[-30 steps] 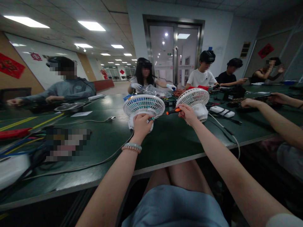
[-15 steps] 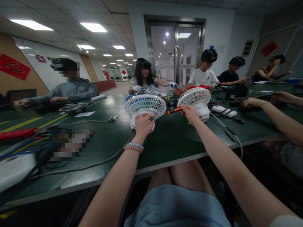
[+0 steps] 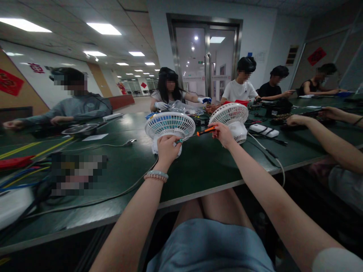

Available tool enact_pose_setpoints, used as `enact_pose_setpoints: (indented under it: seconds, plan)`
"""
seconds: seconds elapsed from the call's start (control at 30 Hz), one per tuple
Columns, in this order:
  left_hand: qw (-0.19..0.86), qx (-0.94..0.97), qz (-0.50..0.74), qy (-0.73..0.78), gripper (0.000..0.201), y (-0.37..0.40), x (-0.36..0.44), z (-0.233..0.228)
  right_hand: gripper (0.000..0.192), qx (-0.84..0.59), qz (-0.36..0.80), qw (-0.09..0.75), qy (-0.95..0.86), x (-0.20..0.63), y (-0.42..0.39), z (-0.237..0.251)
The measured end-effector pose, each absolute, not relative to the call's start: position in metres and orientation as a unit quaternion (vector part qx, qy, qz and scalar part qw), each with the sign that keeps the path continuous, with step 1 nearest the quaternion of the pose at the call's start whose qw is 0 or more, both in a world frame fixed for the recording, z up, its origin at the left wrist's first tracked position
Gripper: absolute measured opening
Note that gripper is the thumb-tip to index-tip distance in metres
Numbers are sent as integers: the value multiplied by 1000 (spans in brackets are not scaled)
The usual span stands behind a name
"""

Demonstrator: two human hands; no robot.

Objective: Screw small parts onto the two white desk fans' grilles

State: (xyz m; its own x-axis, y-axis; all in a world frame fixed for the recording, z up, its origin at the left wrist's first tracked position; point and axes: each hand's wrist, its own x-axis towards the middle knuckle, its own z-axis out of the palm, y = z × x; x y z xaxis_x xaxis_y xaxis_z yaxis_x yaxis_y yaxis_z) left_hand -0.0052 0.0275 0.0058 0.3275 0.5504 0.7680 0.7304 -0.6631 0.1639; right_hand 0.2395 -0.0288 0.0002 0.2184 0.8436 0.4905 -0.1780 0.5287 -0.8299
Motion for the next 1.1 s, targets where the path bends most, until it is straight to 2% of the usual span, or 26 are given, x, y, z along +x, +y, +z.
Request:
enact_pose_setpoints:
  seconds: [0.3, 0.7, 0.83, 1.1]
  plan:
    - [105, -804, -426, -401, 21, 31, -4, 6, 38, -395, 273, 702, -526, 239, -27, 2]
    - [107, -808, -422, -398, 20, 32, -4, 6, 40, -445, 164, 674, -567, 239, -32, 4]
    - [111, -808, -425, -394, 20, 33, -3, 6, 35, -444, 169, 673, -567, 240, -29, 3]
    - [118, -805, -418, -404, 20, 31, -3, 7, 28, -393, 255, 690, -552, 244, -23, -1]
